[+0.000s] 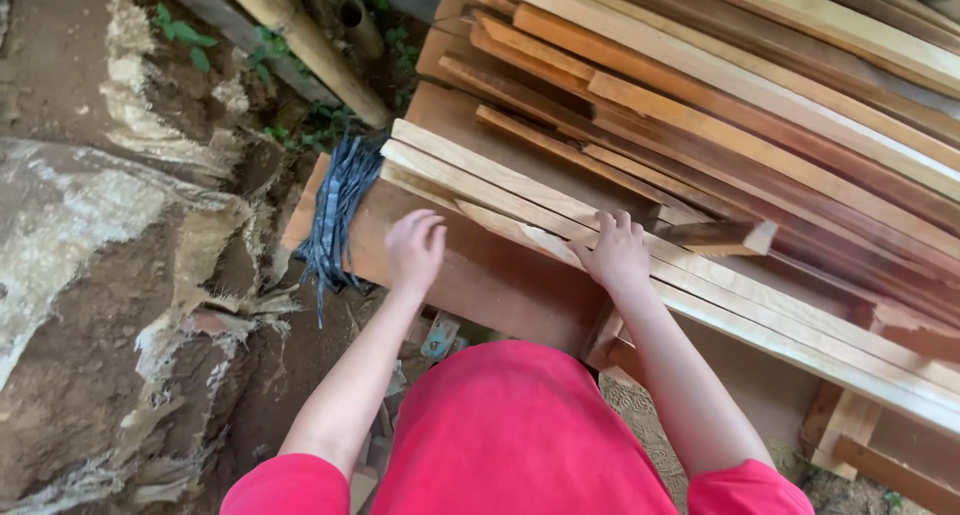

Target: Tying several thin wood planks together into a bundle using black plastic strips.

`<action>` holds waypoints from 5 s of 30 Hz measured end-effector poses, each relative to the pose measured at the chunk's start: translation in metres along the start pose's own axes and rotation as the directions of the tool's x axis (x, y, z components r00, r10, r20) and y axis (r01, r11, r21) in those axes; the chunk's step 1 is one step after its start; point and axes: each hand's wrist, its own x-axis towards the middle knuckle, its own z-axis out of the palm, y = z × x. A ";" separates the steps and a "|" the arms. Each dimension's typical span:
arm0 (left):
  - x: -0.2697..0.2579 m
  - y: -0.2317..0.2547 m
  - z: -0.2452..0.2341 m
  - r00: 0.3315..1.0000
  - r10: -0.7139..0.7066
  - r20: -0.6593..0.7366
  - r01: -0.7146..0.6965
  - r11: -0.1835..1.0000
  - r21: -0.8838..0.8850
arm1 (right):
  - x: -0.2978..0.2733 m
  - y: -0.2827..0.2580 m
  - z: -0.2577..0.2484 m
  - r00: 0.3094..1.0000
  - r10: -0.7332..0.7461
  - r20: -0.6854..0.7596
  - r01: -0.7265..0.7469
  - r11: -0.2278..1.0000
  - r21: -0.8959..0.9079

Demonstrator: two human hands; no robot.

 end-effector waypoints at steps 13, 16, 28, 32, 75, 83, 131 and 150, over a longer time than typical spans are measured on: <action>0.006 -0.138 -0.055 0.828 -0.536 -0.165 0.561 0.799 0.219 | -0.014 -0.172 0.045 0.753 -0.620 0.222 0.479 0.747 0.460; 0.008 -0.149 -0.049 0.779 -0.607 -0.158 0.627 0.764 0.153 | -0.009 -0.181 0.062 0.706 -0.674 0.215 0.543 0.711 0.447; -0.005 -0.122 -0.044 0.805 -0.557 -0.202 0.540 0.830 -0.136 | 0.035 -0.224 0.115 0.708 -0.630 0.319 0.412 0.736 0.537; -0.023 -0.083 -0.033 0.834 -0.538 -0.118 0.506 0.834 -0.221 | 0.068 -0.241 0.168 0.802 -0.510 0.310 0.157 0.682 0.714; -0.113 0.063 0.206 0.416 -0.577 0.703 0.697 -0.295 -0.654 | 0.090 0.109 0.044 0.993 -0.098 -0.063 0.109 0.976 0.191; -0.114 0.165 0.266 0.257 -0.529 0.809 0.350 -0.729 -0.588 | 0.142 0.130 0.083 0.928 -0.025 0.371 -0.109 0.936 0.335; -0.164 0.168 0.272 0.722 -0.422 0.548 0.621 0.745 -0.244 | 0.013 0.188 0.092 0.804 -0.414 -0.427 0.556 0.779 0.291; -0.109 0.181 0.300 0.286 -0.630 0.722 0.478 -0.558 -0.678 | 0.045 0.152 0.058 0.890 -0.362 -0.279 0.438 0.850 0.292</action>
